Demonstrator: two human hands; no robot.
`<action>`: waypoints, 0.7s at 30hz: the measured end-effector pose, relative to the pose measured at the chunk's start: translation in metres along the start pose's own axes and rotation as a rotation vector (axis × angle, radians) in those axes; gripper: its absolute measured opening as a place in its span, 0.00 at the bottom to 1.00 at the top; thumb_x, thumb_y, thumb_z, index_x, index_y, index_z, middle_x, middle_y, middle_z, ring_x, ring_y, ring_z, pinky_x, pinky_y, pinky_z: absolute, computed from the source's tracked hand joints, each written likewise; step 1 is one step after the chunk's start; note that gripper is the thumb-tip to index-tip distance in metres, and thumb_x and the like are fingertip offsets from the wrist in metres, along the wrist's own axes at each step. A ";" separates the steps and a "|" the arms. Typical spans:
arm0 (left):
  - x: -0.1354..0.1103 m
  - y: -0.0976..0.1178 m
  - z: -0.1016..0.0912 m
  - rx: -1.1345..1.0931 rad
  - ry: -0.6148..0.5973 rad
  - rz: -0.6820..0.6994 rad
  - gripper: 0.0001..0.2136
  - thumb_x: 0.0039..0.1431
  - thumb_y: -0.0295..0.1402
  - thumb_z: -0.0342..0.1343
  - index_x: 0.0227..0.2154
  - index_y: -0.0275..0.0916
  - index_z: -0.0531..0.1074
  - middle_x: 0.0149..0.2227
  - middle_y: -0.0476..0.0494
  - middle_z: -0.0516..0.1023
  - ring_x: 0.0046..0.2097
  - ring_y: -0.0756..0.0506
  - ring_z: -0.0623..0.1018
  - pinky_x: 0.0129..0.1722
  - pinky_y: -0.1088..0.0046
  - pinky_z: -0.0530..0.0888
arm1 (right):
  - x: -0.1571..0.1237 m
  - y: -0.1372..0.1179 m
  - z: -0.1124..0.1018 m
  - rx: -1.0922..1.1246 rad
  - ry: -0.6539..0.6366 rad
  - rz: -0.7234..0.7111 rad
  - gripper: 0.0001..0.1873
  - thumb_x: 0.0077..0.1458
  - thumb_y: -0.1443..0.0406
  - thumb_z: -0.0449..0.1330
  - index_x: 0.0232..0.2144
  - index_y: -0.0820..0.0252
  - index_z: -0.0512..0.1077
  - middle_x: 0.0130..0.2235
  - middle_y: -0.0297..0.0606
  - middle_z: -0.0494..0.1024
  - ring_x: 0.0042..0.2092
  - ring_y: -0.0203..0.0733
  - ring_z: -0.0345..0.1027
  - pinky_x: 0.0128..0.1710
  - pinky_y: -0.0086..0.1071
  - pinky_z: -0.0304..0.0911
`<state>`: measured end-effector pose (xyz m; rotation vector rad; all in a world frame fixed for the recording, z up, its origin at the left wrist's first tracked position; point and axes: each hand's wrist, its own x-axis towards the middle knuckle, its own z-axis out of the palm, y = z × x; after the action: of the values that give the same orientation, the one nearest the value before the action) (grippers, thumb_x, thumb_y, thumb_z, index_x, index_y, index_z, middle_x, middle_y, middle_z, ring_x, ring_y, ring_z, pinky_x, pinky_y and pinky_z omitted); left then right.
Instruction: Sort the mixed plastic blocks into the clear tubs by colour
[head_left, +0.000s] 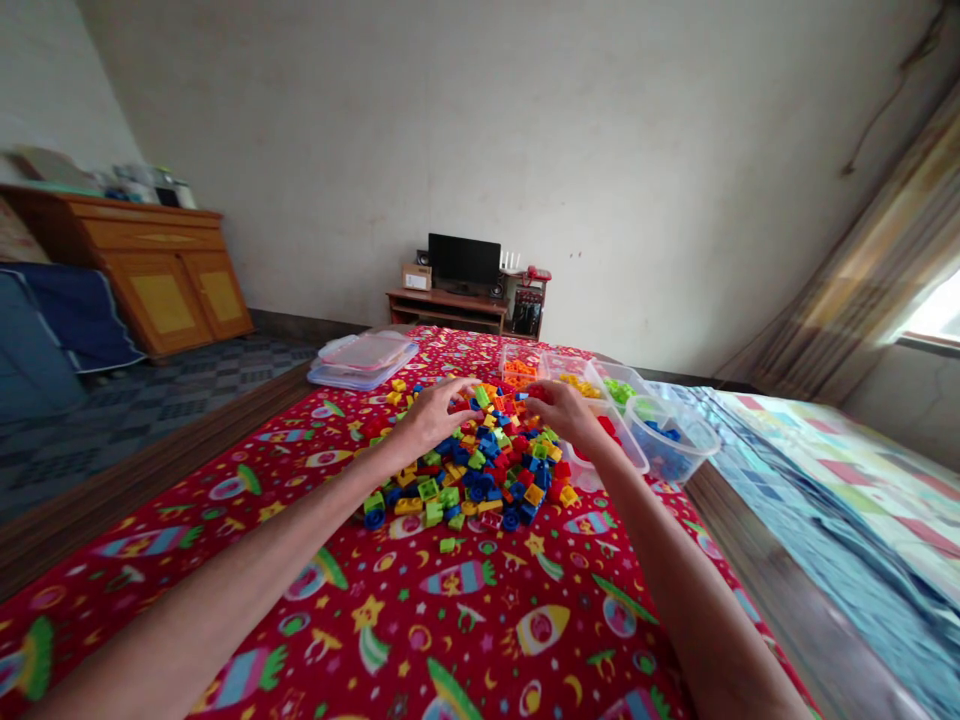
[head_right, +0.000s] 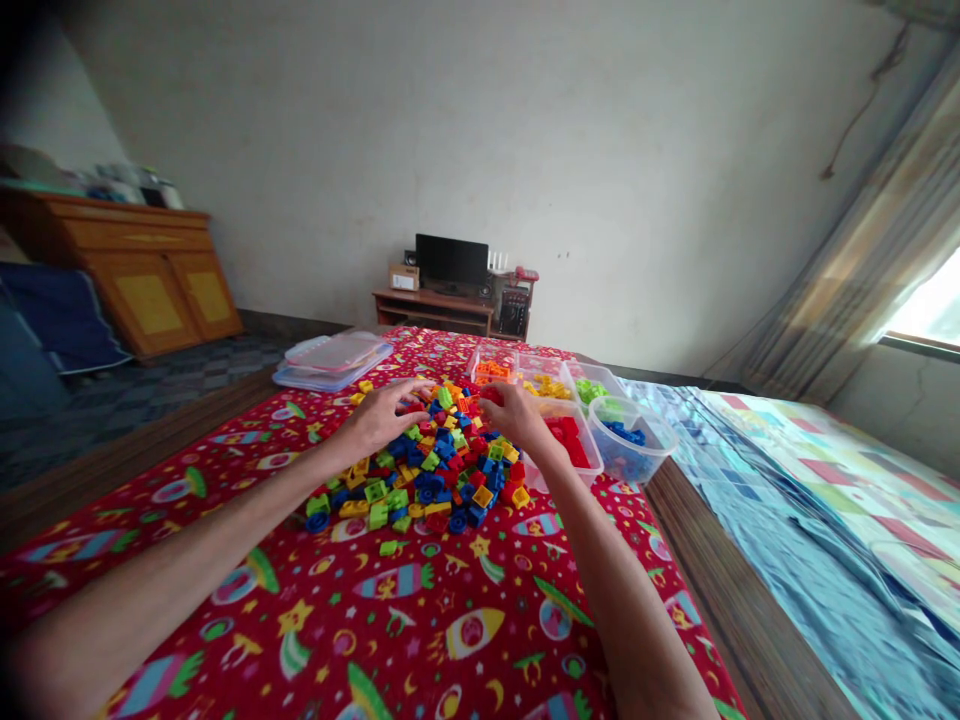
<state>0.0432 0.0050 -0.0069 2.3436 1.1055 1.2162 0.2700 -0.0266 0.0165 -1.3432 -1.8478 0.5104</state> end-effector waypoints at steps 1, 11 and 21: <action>0.000 -0.002 -0.001 0.034 -0.015 0.014 0.18 0.51 0.33 0.59 0.47 0.40 0.71 0.42 0.43 0.77 0.42 0.43 0.77 0.42 0.64 0.76 | 0.000 0.004 -0.010 -0.147 0.074 -0.015 0.10 0.53 0.66 0.55 0.35 0.64 0.74 0.27 0.36 0.76 0.28 0.35 0.69 0.30 0.28 0.61; -0.003 -0.011 0.002 0.229 -0.158 0.133 0.14 0.53 0.32 0.54 0.43 0.39 0.74 0.46 0.41 0.77 0.48 0.42 0.76 0.51 0.63 0.71 | -0.008 0.038 -0.045 -0.714 0.239 0.032 0.19 0.56 0.65 0.52 0.49 0.64 0.71 0.42 0.48 0.78 0.43 0.45 0.70 0.43 0.34 0.61; 0.009 -0.056 -0.046 0.389 -0.074 -0.047 0.18 0.55 0.38 0.46 0.42 0.37 0.75 0.46 0.39 0.78 0.49 0.40 0.75 0.53 0.62 0.69 | -0.034 -0.054 0.038 -0.575 -0.170 -0.418 0.12 0.62 0.66 0.50 0.41 0.63 0.72 0.35 0.42 0.77 0.36 0.38 0.69 0.36 0.29 0.60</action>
<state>-0.0183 0.0450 -0.0040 2.5960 1.4732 0.9572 0.2117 -0.0730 0.0191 -1.2263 -2.4536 -0.1466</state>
